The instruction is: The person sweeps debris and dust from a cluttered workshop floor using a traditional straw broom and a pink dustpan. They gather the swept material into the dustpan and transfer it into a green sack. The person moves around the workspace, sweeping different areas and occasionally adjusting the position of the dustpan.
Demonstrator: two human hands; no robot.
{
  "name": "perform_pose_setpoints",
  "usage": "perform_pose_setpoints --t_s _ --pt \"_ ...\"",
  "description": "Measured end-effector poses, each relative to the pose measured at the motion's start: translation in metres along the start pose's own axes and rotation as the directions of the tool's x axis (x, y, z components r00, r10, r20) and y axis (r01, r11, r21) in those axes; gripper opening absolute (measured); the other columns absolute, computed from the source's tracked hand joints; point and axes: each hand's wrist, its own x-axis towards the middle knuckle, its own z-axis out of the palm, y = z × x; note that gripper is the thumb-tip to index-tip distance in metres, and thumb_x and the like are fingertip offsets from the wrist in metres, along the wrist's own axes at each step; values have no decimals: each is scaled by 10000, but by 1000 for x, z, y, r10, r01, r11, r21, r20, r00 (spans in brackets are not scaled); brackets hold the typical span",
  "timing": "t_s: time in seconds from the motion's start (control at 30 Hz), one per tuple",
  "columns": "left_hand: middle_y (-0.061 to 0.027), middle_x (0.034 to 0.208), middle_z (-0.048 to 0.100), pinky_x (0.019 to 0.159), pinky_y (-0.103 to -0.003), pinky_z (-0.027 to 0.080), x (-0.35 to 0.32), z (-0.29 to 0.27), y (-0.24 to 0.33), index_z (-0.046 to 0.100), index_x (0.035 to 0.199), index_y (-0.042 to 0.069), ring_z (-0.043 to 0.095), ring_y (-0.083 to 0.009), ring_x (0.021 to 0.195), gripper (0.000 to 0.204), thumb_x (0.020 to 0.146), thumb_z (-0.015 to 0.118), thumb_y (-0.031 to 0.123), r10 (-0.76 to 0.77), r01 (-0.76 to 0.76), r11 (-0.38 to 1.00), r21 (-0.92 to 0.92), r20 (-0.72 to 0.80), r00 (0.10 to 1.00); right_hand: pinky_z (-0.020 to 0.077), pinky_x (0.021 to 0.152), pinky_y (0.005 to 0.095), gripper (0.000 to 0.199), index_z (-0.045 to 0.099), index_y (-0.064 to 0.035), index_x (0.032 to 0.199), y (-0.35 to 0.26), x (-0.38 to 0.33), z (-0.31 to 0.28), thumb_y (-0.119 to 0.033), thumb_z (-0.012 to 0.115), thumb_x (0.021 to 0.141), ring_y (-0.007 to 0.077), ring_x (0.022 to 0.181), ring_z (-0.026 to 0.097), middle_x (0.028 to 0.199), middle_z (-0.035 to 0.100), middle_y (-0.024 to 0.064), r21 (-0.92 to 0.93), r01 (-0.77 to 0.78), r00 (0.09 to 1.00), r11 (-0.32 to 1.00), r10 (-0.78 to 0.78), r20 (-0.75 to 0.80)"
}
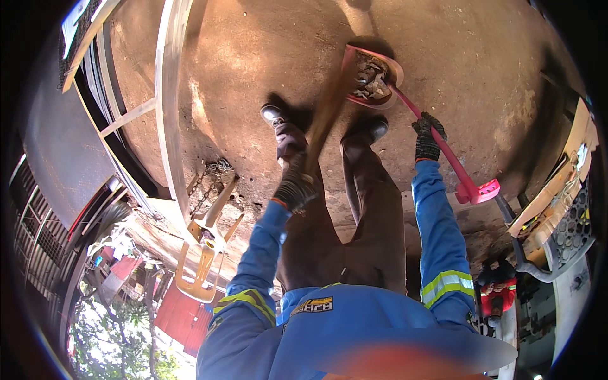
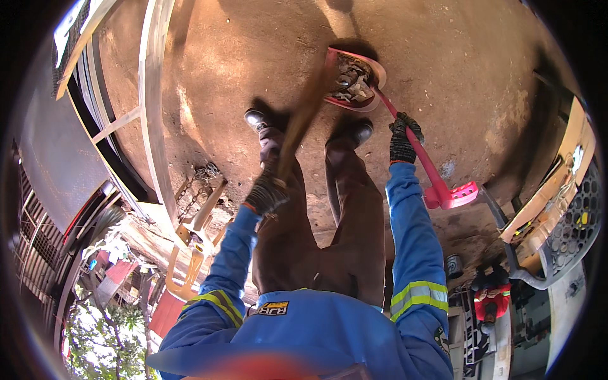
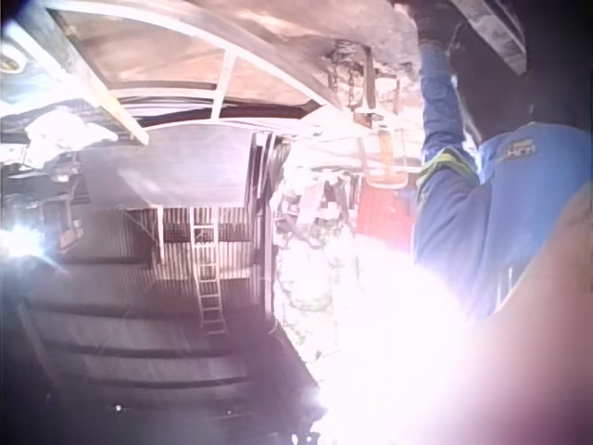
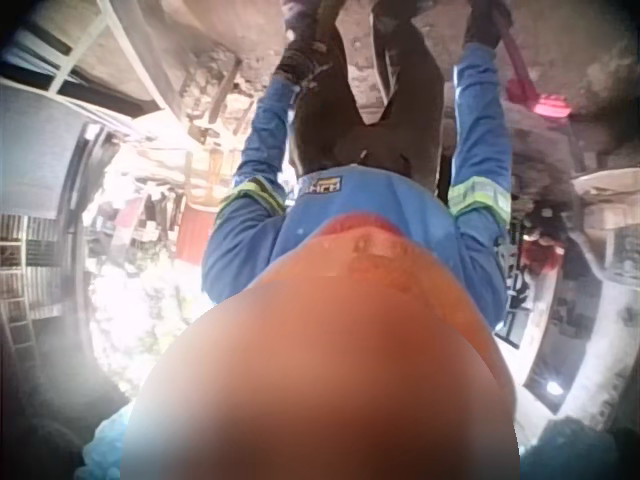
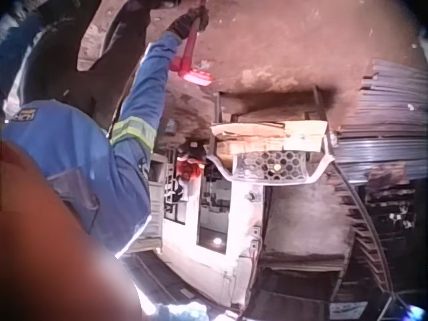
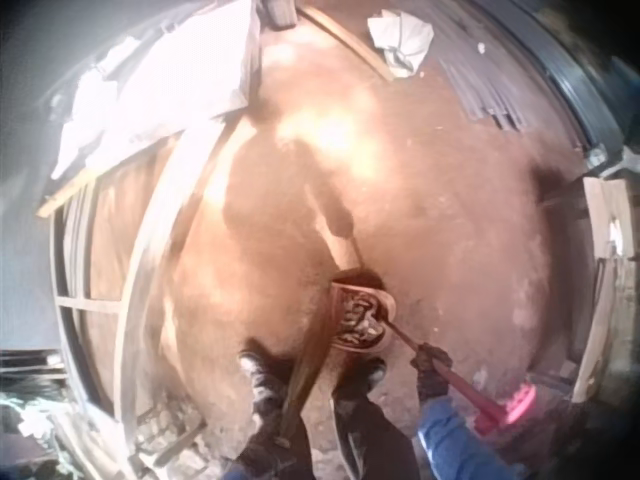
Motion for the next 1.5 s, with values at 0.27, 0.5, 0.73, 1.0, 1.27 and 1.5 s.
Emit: perform_pose_setpoints --t_s 0.27,0.5,0.73,1.0,1.27,1.5 --pt "-201 854 616 713 -384 491 141 -95 23 428 1163 25 607 -317 816 714 583 732 310 10 121 773 623 -203 979 518 612 282 194 583 25 965 13 -20 14 -98 570 815 194 685 567 858 589 116 187 -103 984 977 127 -123" --pt "-193 945 601 768 -399 471 64 -77 32 380 1270 111 572 -337 903 701 654 682 255 88 -159 839 521 157 984 527 619 310 252 571 40 994 33 -25 0 -129 579 808 176 670 549 831 571 116 114 -115 964 987 138 -226" --pt "-231 1019 566 808 -404 451 123 -137 74 161 1354 83 537 -359 982 876 674 686 254 209 -150 773 616 -25 978 535 611 348 299 555 37 1042 32 -44 -23 -128 588 795 193 683 541 780 554 123 65 -247 904 967 254 -343" --pt "-217 911 588 743 -397 469 214 -76 22 452 1152 48 579 -347 885 484 753 579 292 75 -194 629 753 189 979 513 583 296 304 574 -31 1049 69 -57 -27 -152 618 774 160 640 556 800 585 70 252 -238 881 938 318 -352" --pt "-78 931 551 697 -298 461 80 -103 9 235 1336 108 529 -200 811 854 623 706 107 498 -446 703 554 65 865 536 593 290 227 574 28 966 51 -56 -38 -101 597 781 197 669 572 836 569 125 251 -174 888 952 262 -377" --pt "-179 1084 517 789 -336 465 238 -288 -30 249 1256 9 528 -261 957 842 623 756 236 -47 270 887 375 -508 860 554 659 355 230 560 52 956 47 -42 -18 -46 605 753 252 732 579 896 570 164 76 -151 927 986 168 -336"
